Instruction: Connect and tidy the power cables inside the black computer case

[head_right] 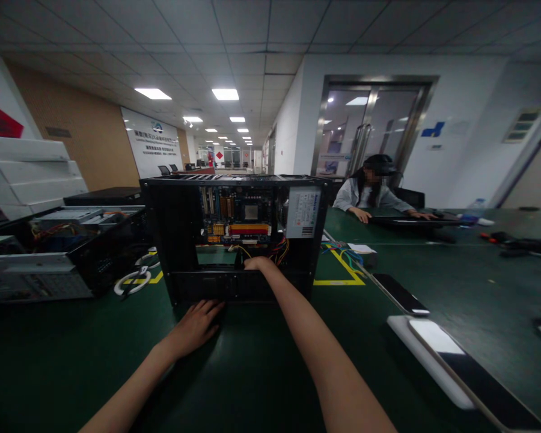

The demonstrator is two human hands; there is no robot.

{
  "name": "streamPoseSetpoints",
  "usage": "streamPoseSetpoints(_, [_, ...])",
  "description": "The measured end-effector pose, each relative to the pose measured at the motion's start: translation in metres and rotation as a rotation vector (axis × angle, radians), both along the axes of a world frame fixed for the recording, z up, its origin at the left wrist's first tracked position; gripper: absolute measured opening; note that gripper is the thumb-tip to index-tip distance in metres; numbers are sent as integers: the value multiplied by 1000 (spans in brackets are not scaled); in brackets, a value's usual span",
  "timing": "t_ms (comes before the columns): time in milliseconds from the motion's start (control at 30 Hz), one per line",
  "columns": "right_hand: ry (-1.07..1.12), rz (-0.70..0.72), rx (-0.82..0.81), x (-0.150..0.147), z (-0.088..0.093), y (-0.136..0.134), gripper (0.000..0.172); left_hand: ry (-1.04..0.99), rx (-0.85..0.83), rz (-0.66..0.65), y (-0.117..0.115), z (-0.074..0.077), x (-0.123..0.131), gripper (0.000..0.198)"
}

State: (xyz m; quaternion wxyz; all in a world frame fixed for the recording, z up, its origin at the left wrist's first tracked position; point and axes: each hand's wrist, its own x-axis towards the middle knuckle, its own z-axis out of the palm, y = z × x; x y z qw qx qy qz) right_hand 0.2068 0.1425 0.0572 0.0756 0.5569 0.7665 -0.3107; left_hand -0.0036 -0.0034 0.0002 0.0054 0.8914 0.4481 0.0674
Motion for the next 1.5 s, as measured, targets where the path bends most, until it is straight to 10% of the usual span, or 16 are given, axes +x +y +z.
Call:
streamPoseSetpoints(567, [226,-189,263,-4,1,-3,11,2,-22,17,-1,1,1,51])
streamPoseSetpoints(1100, [1093,-840,-70,5,20,-13,13,14,-4,7,1,1,0,51])
streamPoseSetpoints(1500, [1392,-974,-472,20,13,3,16,-4,-16,-4,0,2,0,51])
